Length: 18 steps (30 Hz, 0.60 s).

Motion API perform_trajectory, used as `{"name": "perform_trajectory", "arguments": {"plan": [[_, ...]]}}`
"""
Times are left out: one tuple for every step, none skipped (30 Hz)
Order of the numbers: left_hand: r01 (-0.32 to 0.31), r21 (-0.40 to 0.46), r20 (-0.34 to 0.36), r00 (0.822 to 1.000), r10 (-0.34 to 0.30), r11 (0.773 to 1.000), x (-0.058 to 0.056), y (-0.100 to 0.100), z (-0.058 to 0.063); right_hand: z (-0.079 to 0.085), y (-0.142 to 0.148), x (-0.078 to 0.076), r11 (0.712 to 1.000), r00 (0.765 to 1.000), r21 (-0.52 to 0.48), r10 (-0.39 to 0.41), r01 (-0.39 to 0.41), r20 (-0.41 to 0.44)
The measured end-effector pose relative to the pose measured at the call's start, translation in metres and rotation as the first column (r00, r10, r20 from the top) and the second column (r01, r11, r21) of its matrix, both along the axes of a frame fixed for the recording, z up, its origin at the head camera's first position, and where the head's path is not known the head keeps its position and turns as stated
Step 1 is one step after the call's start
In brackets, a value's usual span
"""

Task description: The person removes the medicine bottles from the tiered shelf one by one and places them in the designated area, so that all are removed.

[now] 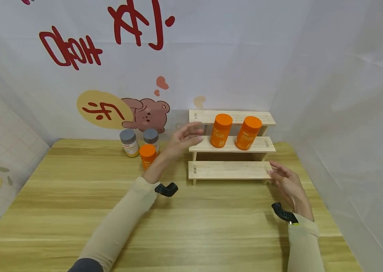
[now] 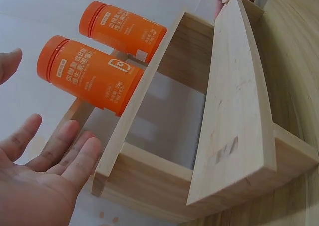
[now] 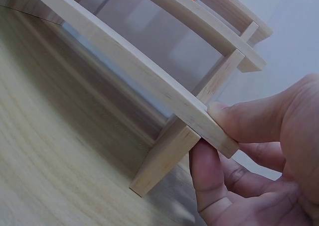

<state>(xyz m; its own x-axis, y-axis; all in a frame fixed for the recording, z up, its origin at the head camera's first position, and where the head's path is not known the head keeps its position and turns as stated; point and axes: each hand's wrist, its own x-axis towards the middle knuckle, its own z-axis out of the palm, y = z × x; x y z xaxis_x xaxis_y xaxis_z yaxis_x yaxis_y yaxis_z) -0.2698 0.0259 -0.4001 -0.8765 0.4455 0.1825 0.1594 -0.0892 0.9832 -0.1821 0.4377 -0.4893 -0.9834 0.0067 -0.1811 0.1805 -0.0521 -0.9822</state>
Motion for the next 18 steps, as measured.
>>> {"name": "perform_trajectory", "arguments": {"plan": [[0.005, -0.001, 0.000, 1.000, -0.005, 1.000, -0.001, 0.003, 0.000, 0.000, 0.000, 0.000, 1.000, 1.000, -0.003, -0.001, 0.001, 0.001], [0.009, -0.001, -0.004, 1.000, -0.009, 1.000, -0.001, 0.005, 0.000, 0.000, 0.000, 0.001, 1.000, 1.000, -0.007, -0.001, 0.001, 0.000], [0.014, -0.001, -0.008, 1.000, -0.014, 1.000, -0.002, 0.008, 0.001, 0.000, 0.000, 0.001, 1.000, 1.000, -0.008, -0.001, 0.001, -0.001], [0.018, -0.002, -0.014, 1.000, -0.018, 1.000, -0.003, 0.010, 0.001, 0.000, 0.000, 0.001, 1.000, 1.000, -0.008, 0.000, 0.000, -0.001], [0.023, -0.002, -0.021, 1.000, -0.023, 1.000, -0.004, 0.012, 0.001, 0.000, 0.000, 0.001, 1.000, 1.000, -0.009, 0.000, 0.000, -0.001], [0.026, 0.000, -0.029, 0.999, -0.026, 1.000, -0.006, 0.014, 0.001, 0.000, 0.000, 0.001, 1.000, 1.000, -0.007, 0.000, 0.000, -0.001], [0.029, -0.002, -0.035, 0.999, -0.029, 1.000, -0.007, 0.016, 0.002, 0.000, 0.000, 0.001, 1.000, 1.000, -0.010, -0.002, 0.002, -0.001], [0.031, -0.005, -0.040, 0.999, -0.031, 1.000, -0.009, 0.018, 0.002, 0.000, -0.001, 0.001, 1.000, 1.000, -0.010, -0.002, 0.002, 0.000], [0.034, -0.008, -0.043, 0.998, -0.034, 0.999, -0.010, 0.019, 0.002, 0.000, 0.000, 0.001, 1.000, 1.000, -0.010, -0.003, 0.003, -0.001], [0.036, -0.010, -0.045, 0.998, -0.037, 0.999, -0.012, 0.021, 0.003, 0.000, 0.000, 0.001, 1.000, 1.000, -0.012, -0.003, 0.003, -0.002], [0.041, -0.012, -0.046, 0.998, -0.041, 0.999, -0.013, 0.022, 0.003, 0.000, 0.000, 0.001, 1.000, 1.000, -0.013, -0.003, 0.003, -0.002], [0.045, -0.016, -0.042, 0.998, -0.046, 0.999, -0.015, 0.023, 0.003, 0.000, 0.000, 0.001, 1.000, 1.000, -0.011, -0.002, 0.002, -0.002], [0.052, -0.020, -0.040, 0.998, -0.053, 0.998, -0.016, 0.024, 0.003, 0.000, 0.000, 0.001, 1.000, 1.000, -0.012, -0.002, 0.002, -0.001], [0.060, -0.022, -0.038, 0.997, -0.060, 0.998, -0.017, 0.025, 0.002, 0.000, 0.000, 0.001, 1.000, 1.000, -0.008, -0.001, 0.001, -0.001], [0.062, -0.027, -0.038, 0.997, -0.063, 0.998, -0.019, 0.026, 0.002, 0.000, 0.000, 0.000, 1.000, 1.000, -0.004, -0.001, 0.001, 0.001], [0.065, -0.031, -0.035, 0.997, -0.066, 0.997, -0.020, 0.027, 0.002, 0.000, 0.000, 0.000, 1.000, 1.000, -0.003, 0.000, 0.000, 0.001], [0.068, -0.034, -0.035, 0.997, -0.069, 0.997, -0.021, 0.029, 0.002, 0.001, 0.000, 0.001, 1.000, 1.000, 0.000, 0.001, -0.001, 0.002], [0.070, -0.038, -0.034, 0.997, -0.072, 0.997, -0.023, 0.030, 0.002, 0.001, 0.000, 0.001, 1.000, 1.000, 0.001, 0.001, -0.001, 0.002]]}}
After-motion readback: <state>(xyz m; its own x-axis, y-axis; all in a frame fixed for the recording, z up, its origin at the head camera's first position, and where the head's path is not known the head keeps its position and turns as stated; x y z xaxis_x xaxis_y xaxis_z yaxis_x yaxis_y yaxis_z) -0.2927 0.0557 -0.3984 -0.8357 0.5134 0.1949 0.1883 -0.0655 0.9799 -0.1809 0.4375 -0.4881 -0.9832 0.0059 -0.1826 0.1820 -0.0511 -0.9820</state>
